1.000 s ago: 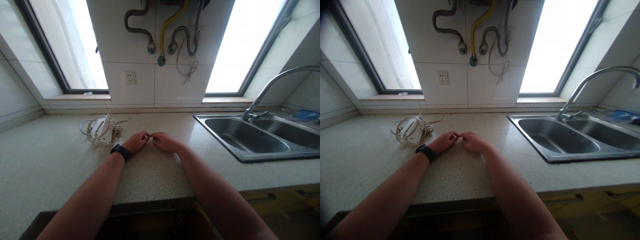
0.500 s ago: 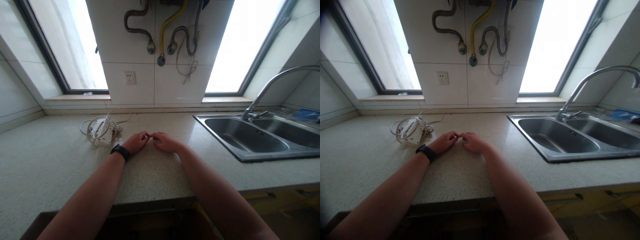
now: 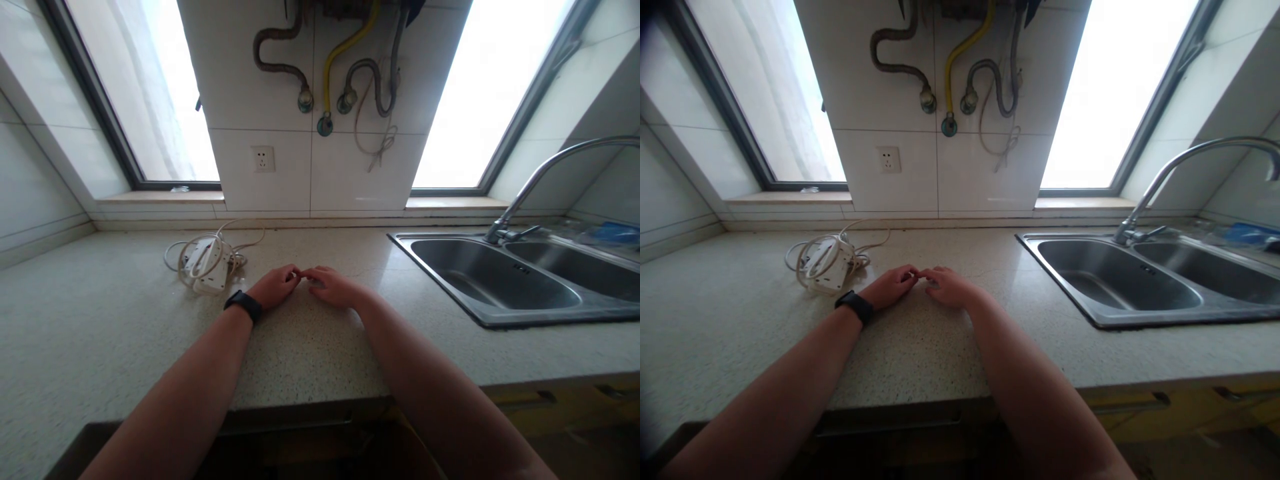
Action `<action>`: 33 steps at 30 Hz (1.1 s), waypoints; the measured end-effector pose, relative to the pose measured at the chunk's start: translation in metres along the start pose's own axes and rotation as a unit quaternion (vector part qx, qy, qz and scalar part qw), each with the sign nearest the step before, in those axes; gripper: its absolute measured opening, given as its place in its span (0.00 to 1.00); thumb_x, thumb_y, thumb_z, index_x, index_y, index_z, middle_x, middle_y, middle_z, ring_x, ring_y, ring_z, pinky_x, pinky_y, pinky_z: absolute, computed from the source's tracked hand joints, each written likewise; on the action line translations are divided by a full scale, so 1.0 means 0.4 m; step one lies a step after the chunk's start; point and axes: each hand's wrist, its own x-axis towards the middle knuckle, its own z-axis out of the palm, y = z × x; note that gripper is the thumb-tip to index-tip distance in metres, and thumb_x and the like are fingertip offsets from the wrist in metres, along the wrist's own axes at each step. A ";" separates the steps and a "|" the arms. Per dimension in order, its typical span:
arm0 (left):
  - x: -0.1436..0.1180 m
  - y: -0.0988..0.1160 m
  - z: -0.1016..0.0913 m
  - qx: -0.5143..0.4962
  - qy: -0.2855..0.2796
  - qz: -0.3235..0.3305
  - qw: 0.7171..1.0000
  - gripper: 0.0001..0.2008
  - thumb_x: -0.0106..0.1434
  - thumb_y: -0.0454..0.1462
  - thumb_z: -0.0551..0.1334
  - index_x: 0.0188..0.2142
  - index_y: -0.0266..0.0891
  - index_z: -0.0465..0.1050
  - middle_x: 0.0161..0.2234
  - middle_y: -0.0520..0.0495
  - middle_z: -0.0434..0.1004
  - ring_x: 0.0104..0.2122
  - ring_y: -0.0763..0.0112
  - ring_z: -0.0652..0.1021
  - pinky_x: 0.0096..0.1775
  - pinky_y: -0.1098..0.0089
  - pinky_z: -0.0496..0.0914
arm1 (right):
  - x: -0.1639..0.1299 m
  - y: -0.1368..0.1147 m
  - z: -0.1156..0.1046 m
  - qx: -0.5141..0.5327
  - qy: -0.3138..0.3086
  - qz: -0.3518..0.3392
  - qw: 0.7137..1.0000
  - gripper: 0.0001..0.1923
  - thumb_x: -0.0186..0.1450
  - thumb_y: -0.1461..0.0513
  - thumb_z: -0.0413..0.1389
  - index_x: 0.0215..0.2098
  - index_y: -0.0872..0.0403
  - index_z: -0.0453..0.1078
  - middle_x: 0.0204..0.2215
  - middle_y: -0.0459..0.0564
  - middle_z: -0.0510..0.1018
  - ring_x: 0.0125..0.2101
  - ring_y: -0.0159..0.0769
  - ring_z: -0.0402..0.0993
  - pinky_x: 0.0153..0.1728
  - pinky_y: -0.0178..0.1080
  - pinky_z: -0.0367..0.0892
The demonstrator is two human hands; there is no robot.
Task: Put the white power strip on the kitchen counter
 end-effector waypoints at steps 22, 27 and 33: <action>0.000 0.000 0.004 -0.045 0.027 0.002 0.999 0.12 0.66 0.43 0.54 0.43 0.38 0.65 0.26 0.51 0.72 0.26 0.70 0.71 0.31 0.70 0.62 | 0.001 0.008 0.004 0.002 0.002 -0.013 1.000 0.28 0.62 0.66 0.56 0.61 0.48 0.62 0.44 0.52 0.74 0.45 0.38 0.68 0.52 0.44 0.60; 0.001 -0.002 0.003 -0.032 0.026 0.001 0.999 0.11 0.65 0.43 0.55 0.41 0.38 0.66 0.26 0.51 0.73 0.27 0.70 0.71 0.31 0.71 0.61 | 0.002 0.005 0.002 -0.009 -0.007 -0.011 1.000 0.28 0.62 0.66 0.56 0.60 0.48 0.62 0.44 0.52 0.73 0.45 0.38 0.68 0.51 0.44 0.60; 0.002 -0.002 0.001 -0.020 0.020 -0.004 1.000 0.12 0.66 0.44 0.55 0.42 0.38 0.67 0.26 0.50 0.73 0.27 0.70 0.71 0.31 0.71 0.61 | 0.001 0.005 -0.001 -0.014 -0.010 -0.013 1.000 0.27 0.62 0.65 0.56 0.60 0.49 0.62 0.43 0.52 0.73 0.45 0.39 0.67 0.51 0.44 0.60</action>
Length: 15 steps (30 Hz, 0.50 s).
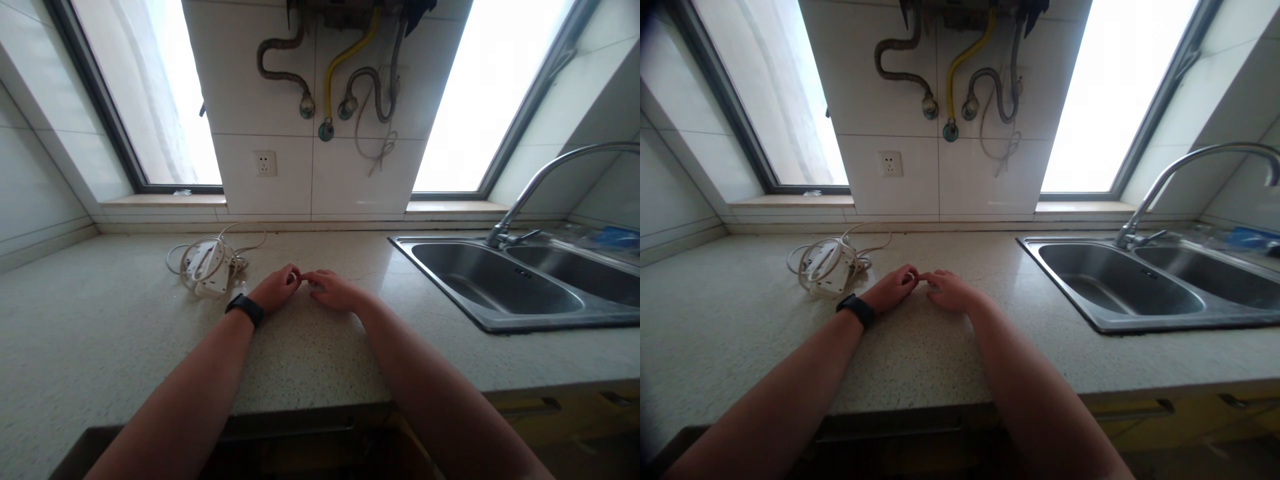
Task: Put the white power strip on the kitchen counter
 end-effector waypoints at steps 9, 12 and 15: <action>-0.001 -0.006 0.004 0.004 -0.006 0.002 1.000 0.13 0.66 0.43 0.54 0.43 0.38 0.68 0.26 0.50 0.74 0.26 0.70 0.72 0.31 0.70 0.62 | -0.001 0.001 0.001 -0.001 -0.002 0.007 1.000 0.28 0.62 0.65 0.55 0.61 0.49 0.62 0.44 0.52 0.73 0.45 0.39 0.67 0.51 0.43 0.59; -0.001 -0.004 0.003 -0.001 -0.009 0.008 1.000 0.13 0.66 0.43 0.54 0.43 0.38 0.68 0.28 0.49 0.75 0.28 0.69 0.73 0.32 0.70 0.63 | 0.000 0.001 0.002 -0.003 0.001 0.006 1.000 0.28 0.62 0.66 0.55 0.60 0.49 0.62 0.42 0.52 0.73 0.44 0.39 0.67 0.50 0.43 0.59; 0.001 -0.003 0.003 0.001 -0.008 0.005 1.000 0.13 0.66 0.43 0.54 0.44 0.38 0.67 0.29 0.48 0.76 0.29 0.69 0.73 0.33 0.70 0.63 | -0.001 -0.003 0.000 -0.003 -0.002 0.005 1.000 0.28 0.62 0.66 0.55 0.60 0.49 0.62 0.43 0.52 0.73 0.45 0.39 0.67 0.51 0.43 0.59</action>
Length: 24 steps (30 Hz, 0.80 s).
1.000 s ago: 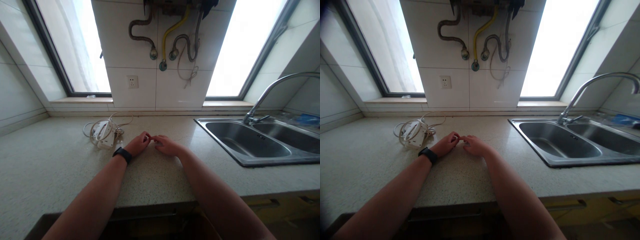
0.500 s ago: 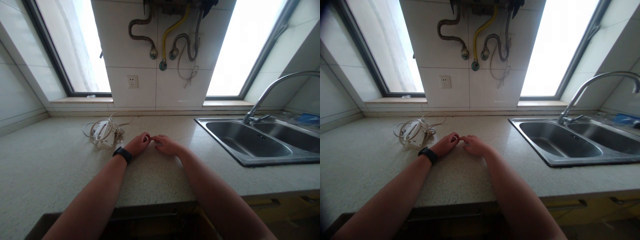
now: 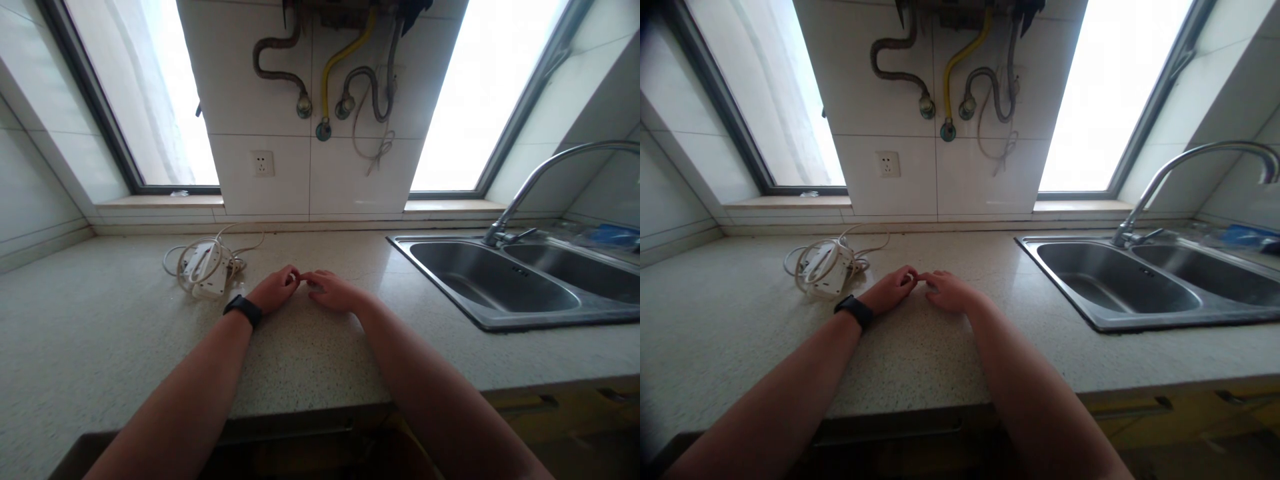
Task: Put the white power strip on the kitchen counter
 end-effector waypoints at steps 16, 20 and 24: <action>-0.003 0.006 -0.001 0.004 -0.008 -0.002 1.000 0.13 0.66 0.44 0.54 0.45 0.38 0.67 0.26 0.51 0.73 0.26 0.70 0.71 0.31 0.71 0.61 | -0.003 0.010 0.003 -0.005 0.000 -0.004 1.000 0.29 0.62 0.65 0.56 0.62 0.49 0.60 0.46 0.53 0.74 0.48 0.40 0.67 0.54 0.46 0.58; -0.002 0.005 -0.001 -0.002 -0.008 0.002 1.000 0.12 0.66 0.43 0.54 0.44 0.39 0.67 0.28 0.49 0.76 0.29 0.68 0.74 0.33 0.70 0.63 | -0.004 0.007 0.000 -0.008 -0.005 0.001 1.000 0.30 0.62 0.65 0.56 0.62 0.50 0.60 0.47 0.53 0.74 0.49 0.41 0.67 0.53 0.45 0.59; -0.002 0.003 0.000 0.003 -0.007 0.001 1.000 0.12 0.66 0.43 0.54 0.44 0.38 0.68 0.29 0.48 0.76 0.30 0.68 0.74 0.33 0.69 0.63 | -0.005 0.005 0.000 -0.011 -0.003 0.001 1.000 0.29 0.62 0.65 0.56 0.61 0.51 0.60 0.47 0.54 0.74 0.49 0.41 0.67 0.53 0.45 0.59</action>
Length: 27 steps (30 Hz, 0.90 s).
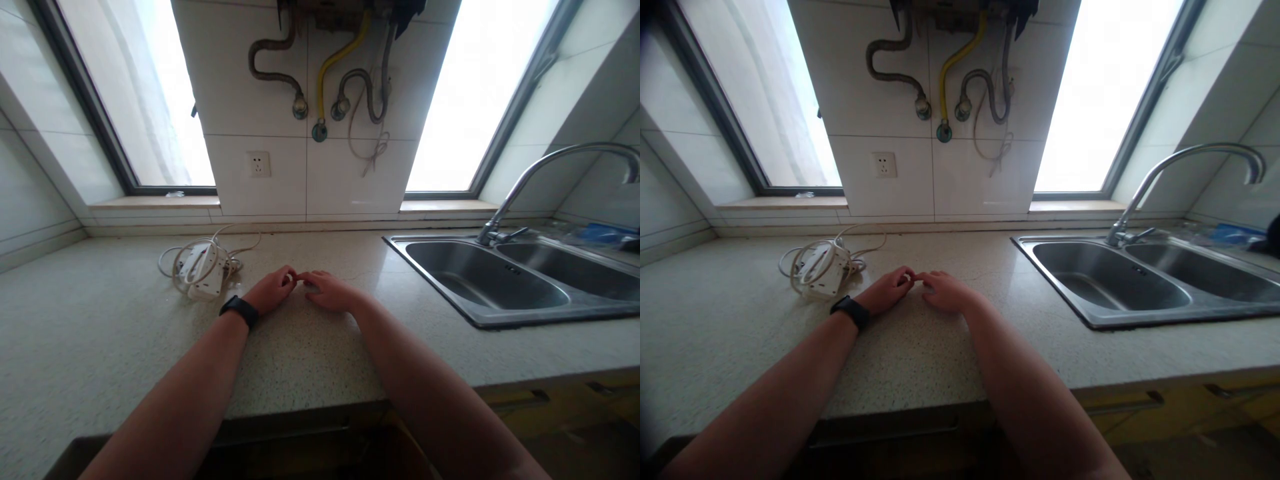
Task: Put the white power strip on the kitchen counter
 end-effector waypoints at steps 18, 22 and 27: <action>0.002 -0.007 0.002 -0.003 0.001 -0.008 1.000 0.13 0.65 0.44 0.55 0.43 0.38 0.70 0.30 0.47 0.77 0.30 0.67 0.75 0.33 0.69 0.64 | 0.000 0.002 0.004 -0.005 0.003 -0.009 1.000 0.28 0.62 0.65 0.56 0.61 0.50 0.61 0.48 0.53 0.74 0.49 0.41 0.67 0.54 0.46 0.58; 0.001 -0.005 0.000 0.005 0.002 -0.008 1.000 0.13 0.65 0.43 0.55 0.43 0.38 0.70 0.31 0.47 0.77 0.30 0.67 0.75 0.34 0.69 0.64 | 0.000 -0.002 0.000 -0.005 -0.001 -0.006 1.000 0.28 0.62 0.65 0.56 0.61 0.50 0.61 0.48 0.54 0.73 0.49 0.41 0.67 0.54 0.45 0.58; 0.003 -0.010 0.003 0.003 0.001 -0.013 1.000 0.14 0.65 0.44 0.55 0.44 0.38 0.68 0.32 0.46 0.78 0.31 0.66 0.76 0.34 0.68 0.65 | 0.000 -0.005 -0.002 -0.003 -0.002 -0.003 1.000 0.29 0.62 0.65 0.56 0.61 0.51 0.61 0.47 0.54 0.74 0.49 0.40 0.67 0.54 0.45 0.58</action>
